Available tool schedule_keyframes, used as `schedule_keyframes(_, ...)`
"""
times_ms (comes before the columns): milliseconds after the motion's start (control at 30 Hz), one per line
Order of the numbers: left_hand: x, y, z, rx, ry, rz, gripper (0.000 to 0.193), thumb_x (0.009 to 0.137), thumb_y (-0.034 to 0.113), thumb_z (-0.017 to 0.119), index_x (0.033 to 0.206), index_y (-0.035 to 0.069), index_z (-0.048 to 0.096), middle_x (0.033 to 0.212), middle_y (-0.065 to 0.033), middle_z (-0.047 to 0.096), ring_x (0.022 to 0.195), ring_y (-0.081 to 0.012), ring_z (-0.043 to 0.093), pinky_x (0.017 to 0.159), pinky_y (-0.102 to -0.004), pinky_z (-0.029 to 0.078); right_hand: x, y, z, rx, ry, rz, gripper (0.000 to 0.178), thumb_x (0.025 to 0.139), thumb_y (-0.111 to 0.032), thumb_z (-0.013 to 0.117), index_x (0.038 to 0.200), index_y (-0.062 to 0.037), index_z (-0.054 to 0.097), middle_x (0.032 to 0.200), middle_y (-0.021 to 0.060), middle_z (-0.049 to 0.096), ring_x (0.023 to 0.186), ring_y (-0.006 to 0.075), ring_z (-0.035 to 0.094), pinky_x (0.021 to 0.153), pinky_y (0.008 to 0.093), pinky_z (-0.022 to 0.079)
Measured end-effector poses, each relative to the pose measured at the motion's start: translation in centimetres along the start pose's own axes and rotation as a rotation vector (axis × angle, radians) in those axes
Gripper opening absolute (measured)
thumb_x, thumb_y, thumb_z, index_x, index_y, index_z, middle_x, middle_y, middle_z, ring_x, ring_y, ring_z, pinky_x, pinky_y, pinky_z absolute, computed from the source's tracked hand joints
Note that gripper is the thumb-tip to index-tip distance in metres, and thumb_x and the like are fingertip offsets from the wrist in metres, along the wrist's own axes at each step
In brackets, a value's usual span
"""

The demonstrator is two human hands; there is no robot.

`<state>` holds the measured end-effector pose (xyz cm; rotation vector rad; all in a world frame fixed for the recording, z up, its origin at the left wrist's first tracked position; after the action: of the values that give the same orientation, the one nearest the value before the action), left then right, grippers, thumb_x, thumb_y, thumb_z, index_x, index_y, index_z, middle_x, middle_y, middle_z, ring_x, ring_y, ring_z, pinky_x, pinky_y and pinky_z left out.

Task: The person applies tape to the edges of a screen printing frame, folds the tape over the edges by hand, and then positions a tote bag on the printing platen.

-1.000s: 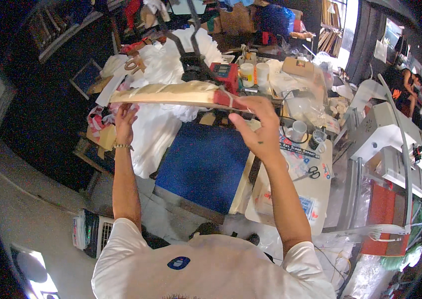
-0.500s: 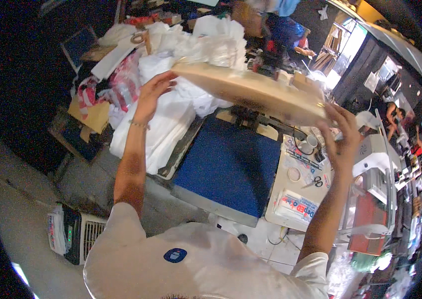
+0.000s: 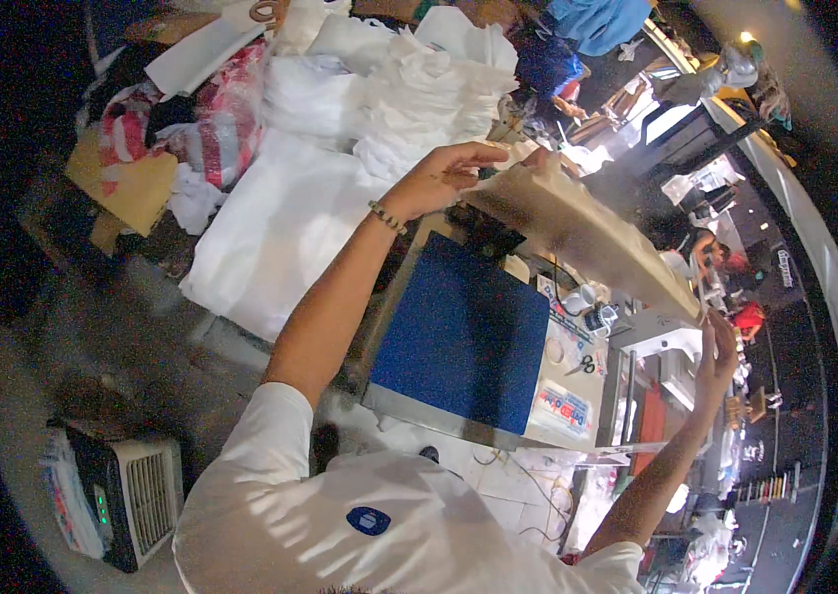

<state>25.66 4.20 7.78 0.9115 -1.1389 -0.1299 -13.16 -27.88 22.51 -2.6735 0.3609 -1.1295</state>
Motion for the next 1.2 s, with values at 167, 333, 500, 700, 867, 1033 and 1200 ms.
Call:
schedule_keyframes(167, 1.2, -0.4, 0.1, 0.145, -0.172, 0.136, 0.04, 0.09, -0.008, 0.057, 0.126, 0.007, 0.064, 0.12, -0.006, 0.068, 0.111, -0.0159, 0.062, 0.1, -0.0304, 0.048, 0.1, -1.3, 0.6, -0.052, -0.042, 0.022, 0.026, 0.098, -0.006, 0.058, 0.121, 0.0023, 0.065, 0.121, 0.0125, 0.066, 0.115, 0.02, 0.06, 0.101, 0.0323, 0.043)
schedule_keyframes(333, 1.8, 1.2, 0.7, -0.076, -0.198, 0.078, 0.034, 0.092, 0.002, 0.063, 0.125, 0.008, 0.066, 0.114, -0.0034, 0.07, 0.102, -0.0125, 0.063, 0.096, -0.0273, 0.049, -0.6, -0.3, 0.3, -0.132, -0.014, -0.056, 0.022, 0.094, 0.003, 0.058, 0.114, 0.0019, 0.067, 0.121, 0.0128, 0.067, 0.116, 0.0216, 0.06, 0.103, 0.0344, 0.043)
schedule_keyframes(500, 2.0, 3.0, 1.2, -0.038, -0.135, -0.031, 0.045, 0.091, -0.013, 0.044, 0.129, 0.002, 0.061, 0.135, -0.0062, 0.059, 0.124, -0.0169, 0.055, 0.103, -0.0309, 0.045, -1.1, 2.2, -0.5, -0.122, 0.014, -0.042, 0.024, 0.097, -0.002, 0.054, 0.118, 0.0005, 0.066, 0.121, 0.0119, 0.066, 0.118, 0.0207, 0.058, 0.102, 0.0333, 0.044)
schedule_keyframes(700, 1.2, 7.7, 0.9, 0.04, -0.053, 0.079, 0.051, 0.084, 0.002, 0.062, 0.134, 0.0, 0.055, 0.141, -0.0131, 0.054, 0.131, -0.0234, 0.05, 0.111, -0.0365, 0.036, -1.2, 3.6, 0.4, 0.188, 0.13, 0.066, 0.023, 0.1, -0.007, 0.055, 0.12, 0.0003, 0.064, 0.121, 0.0103, 0.065, 0.117, 0.0183, 0.058, 0.104, 0.0332, 0.044)
schedule_keyframes(867, 1.5, 11.6, 3.3, 0.366, -0.101, 0.162, 0.048, 0.081, -0.001, 0.065, 0.128, 0.0, 0.06, 0.14, -0.0168, 0.055, 0.133, -0.0264, 0.049, 0.114, -0.0386, 0.033, -1.9, 5.3, 2.1, 0.395, 0.238, 0.07, 0.029, 0.091, 0.008, 0.055, 0.117, 0.0017, 0.065, 0.112, 0.011, 0.07, 0.103, 0.0176, 0.066, 0.091, 0.0297, 0.051)
schedule_keyframes(1033, 1.5, 14.1, 4.5, 0.652, -0.137, 0.225, 0.038, 0.086, -0.001, 0.065, 0.124, 0.001, 0.064, 0.134, -0.0156, 0.06, 0.128, -0.0254, 0.053, 0.11, -0.0378, 0.038, -2.4, 7.2, 5.2, 0.338, 0.266, 0.098, 0.018, 0.089, -0.002, 0.066, 0.106, -0.0004, 0.071, 0.099, 0.0102, 0.074, 0.092, 0.0162, 0.069, 0.084, 0.0297, 0.054)
schedule_keyframes(1200, 1.9, 15.0, 6.9, 0.942, -0.137, 0.222, 0.027, 0.088, 0.001, 0.066, 0.115, 0.001, 0.069, 0.122, -0.0125, 0.068, 0.117, -0.023, 0.06, 0.104, -0.0363, 0.043, -3.0, 8.7, 8.4, 0.366, 0.176, 0.228, 0.025, 0.089, -0.002, 0.066, 0.114, -0.0022, 0.07, 0.107, 0.0091, 0.072, 0.096, 0.0159, 0.068, 0.086, 0.0291, 0.054)
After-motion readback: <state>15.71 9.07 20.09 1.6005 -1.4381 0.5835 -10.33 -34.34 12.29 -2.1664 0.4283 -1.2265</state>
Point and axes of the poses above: each hand's wrist, its own x-axis towards the middle knuckle, its own z-axis out of the palm, y = z × x, the point moved 4 cm from there along x, towards the middle knuckle
